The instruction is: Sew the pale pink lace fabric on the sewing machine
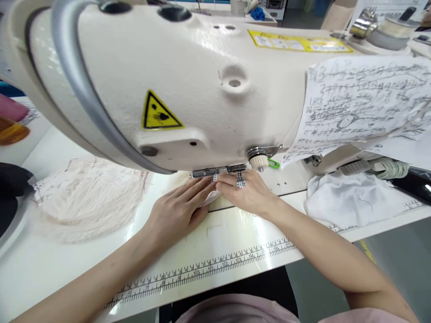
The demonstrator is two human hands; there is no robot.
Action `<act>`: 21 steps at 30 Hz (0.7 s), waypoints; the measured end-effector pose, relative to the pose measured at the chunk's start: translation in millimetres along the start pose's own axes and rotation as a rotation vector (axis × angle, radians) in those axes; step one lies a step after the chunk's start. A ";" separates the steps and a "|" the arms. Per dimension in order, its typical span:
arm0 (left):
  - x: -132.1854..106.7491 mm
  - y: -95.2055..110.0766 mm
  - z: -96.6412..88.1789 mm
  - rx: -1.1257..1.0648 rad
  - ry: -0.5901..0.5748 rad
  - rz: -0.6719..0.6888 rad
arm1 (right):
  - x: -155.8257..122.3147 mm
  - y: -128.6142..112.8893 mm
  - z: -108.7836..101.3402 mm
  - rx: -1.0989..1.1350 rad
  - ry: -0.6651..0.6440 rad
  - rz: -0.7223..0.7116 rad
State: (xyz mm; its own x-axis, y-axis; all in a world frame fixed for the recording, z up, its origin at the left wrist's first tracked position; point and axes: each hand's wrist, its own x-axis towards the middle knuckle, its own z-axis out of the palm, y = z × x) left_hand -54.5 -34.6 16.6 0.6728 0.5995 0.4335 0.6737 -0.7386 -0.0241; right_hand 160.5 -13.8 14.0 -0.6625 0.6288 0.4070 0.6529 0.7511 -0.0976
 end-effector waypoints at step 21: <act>0.9 -3.7 1.8 -0.087 -0.014 0.077 | 4.8 -0.6 -5.3 -0.200 0.109 0.010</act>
State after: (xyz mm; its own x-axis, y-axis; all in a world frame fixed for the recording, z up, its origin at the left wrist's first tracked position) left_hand -55.8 -30.8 15.5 0.7264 0.5434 0.4209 0.5907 -0.8066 0.0218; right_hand 158.9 -12.3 20.9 -0.6192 0.6026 0.5035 0.7263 0.6832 0.0756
